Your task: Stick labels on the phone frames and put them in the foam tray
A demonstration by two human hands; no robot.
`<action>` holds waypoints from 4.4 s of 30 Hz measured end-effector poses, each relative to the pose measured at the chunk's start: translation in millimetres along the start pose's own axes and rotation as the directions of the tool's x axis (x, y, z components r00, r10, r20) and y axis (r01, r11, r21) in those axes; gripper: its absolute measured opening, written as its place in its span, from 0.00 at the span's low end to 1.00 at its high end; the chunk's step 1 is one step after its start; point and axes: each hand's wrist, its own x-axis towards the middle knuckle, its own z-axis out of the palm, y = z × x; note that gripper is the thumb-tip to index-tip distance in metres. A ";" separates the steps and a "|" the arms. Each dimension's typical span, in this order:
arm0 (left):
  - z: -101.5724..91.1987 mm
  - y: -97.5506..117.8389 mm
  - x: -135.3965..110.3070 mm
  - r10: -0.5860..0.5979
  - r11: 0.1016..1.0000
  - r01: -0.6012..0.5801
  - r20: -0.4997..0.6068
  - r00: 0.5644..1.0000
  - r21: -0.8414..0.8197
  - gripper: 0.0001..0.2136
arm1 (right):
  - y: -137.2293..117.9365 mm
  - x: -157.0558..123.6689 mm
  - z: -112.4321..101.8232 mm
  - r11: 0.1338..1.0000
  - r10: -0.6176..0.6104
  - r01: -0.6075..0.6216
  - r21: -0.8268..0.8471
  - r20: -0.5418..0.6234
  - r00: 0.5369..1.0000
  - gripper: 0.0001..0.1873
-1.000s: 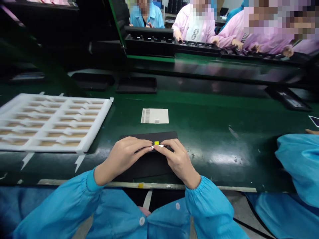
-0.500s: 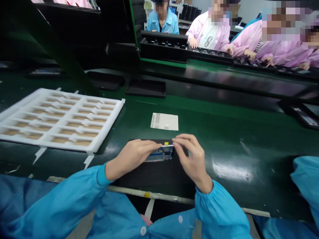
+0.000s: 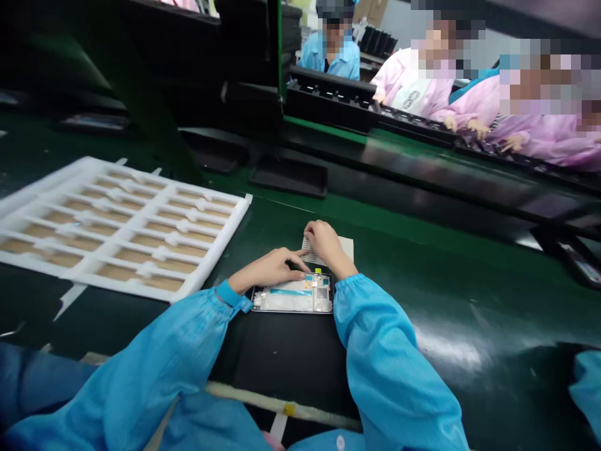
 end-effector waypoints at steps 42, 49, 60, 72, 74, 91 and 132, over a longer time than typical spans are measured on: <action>48.9 56.1 -90.3 0.388 0.797 -0.215 -0.206 0.899 0.564 0.09 | -65.0 -216.8 -72.8 0.856 0.210 -0.015 0.517 -0.322 0.923 0.03; 51.4 45.6 -95.6 0.480 0.820 -0.282 -0.330 0.813 0.498 0.09 | -72.0 -209.6 -62.1 0.965 -0.080 0.167 0.201 -0.380 0.922 0.06; 58.4 42.7 -100.3 0.517 0.814 -0.323 -0.348 0.782 0.482 0.07 | -77.7 -201.6 -60.8 0.985 -0.129 0.152 0.076 -0.244 0.961 0.04; 60.2 41.9 -103.3 0.539 0.801 -0.343 -0.343 0.769 0.490 0.09 | -84.4 -206.9 -57.7 0.980 -0.185 0.195 0.046 -0.172 0.968 0.11; 60.3 41.8 -103.7 0.544 0.797 -0.344 -0.346 0.764 0.496 0.09 | -82.4 -211.3 -56.3 0.976 -0.195 0.211 0.052 -0.220 0.956 0.14; 63.9 39.8 -101.0 0.543 0.792 -0.319 -0.363 0.757 0.520 0.08 | -71.5 -208.2 -31.2 0.954 -0.271 0.301 0.009 -0.414 0.869 0.11; 66.2 41.4 -105.9 0.574 0.781 -0.364 -0.355 0.738 0.507 0.07 | -55.8 -232.8 -23.3 0.891 -0.453 0.396 -0.224 -0.355 0.818 0.34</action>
